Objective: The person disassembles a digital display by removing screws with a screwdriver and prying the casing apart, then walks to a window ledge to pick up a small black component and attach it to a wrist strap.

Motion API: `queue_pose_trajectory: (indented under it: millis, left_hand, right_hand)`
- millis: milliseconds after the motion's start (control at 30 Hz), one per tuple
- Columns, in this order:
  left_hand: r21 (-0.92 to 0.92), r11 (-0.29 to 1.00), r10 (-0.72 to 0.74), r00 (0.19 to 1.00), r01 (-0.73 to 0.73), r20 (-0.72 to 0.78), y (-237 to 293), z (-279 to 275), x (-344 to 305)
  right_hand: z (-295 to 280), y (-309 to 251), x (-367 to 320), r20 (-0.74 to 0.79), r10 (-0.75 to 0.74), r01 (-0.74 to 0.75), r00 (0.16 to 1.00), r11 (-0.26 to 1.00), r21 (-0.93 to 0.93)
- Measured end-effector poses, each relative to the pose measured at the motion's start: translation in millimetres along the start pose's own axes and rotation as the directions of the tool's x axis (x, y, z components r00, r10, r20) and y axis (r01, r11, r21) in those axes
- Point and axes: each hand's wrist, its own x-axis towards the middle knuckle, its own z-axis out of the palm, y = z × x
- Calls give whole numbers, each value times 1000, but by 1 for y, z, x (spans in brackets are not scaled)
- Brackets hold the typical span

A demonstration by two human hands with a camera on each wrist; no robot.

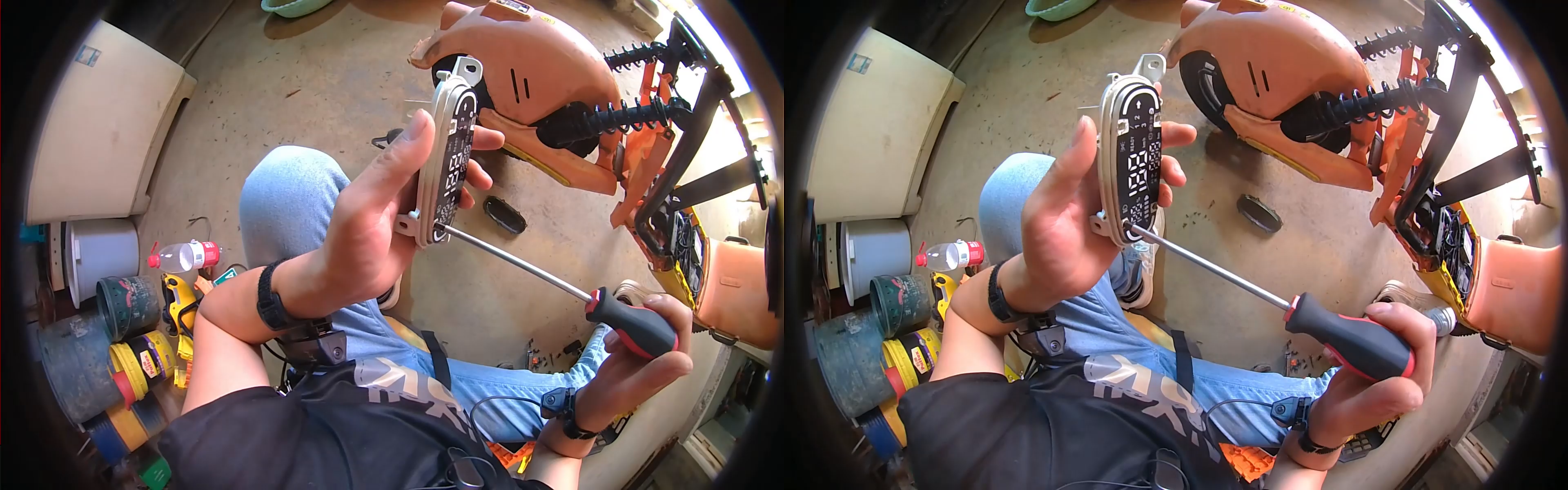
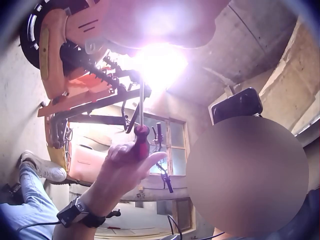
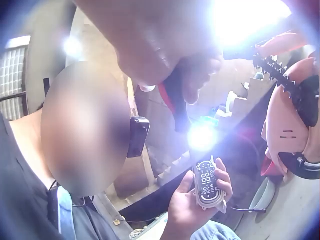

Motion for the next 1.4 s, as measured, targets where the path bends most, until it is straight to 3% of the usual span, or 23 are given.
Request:
queue_pose_trajectory:
  millis: [133,300,933,1100,1167,1233,1333,1400]
  left_hand:
    - [48,998,48,999,-49,9,-1,-5,2]
    - [82,994,78,997,-76,-19,-2,-5,3]
    - [73,994,82,996,-79,-43,-2,-11,3]
    - [12,1000,4,996,-3,-87,-1,-11,4]
    - [-8,1000,-30,997,29,-72,-2,-14,5]
    - [-6,1000,-25,997,24,-69,-2,-13,5]
    - [-6,1000,-19,998,19,-68,-2,-13,6]
    - [-8,1000,-19,997,18,-71,-2,-13,5]
  right_hand:
    - [-1,-4,4,91,18,-10,996,996,-84]
    - [2,-3,3,127,74,-74,989,997,-4]
    - [8,-1,2,115,40,-43,993,999,26]
    - [12,0,5,175,-170,134,970,971,198]
    - [13,-6,4,188,-184,141,965,965,221]
    - [16,-18,1,148,-85,66,985,990,128]
    - [9,0,0,139,-79,50,987,978,202]
    - [2,-2,-3,108,-20,3,994,988,153]
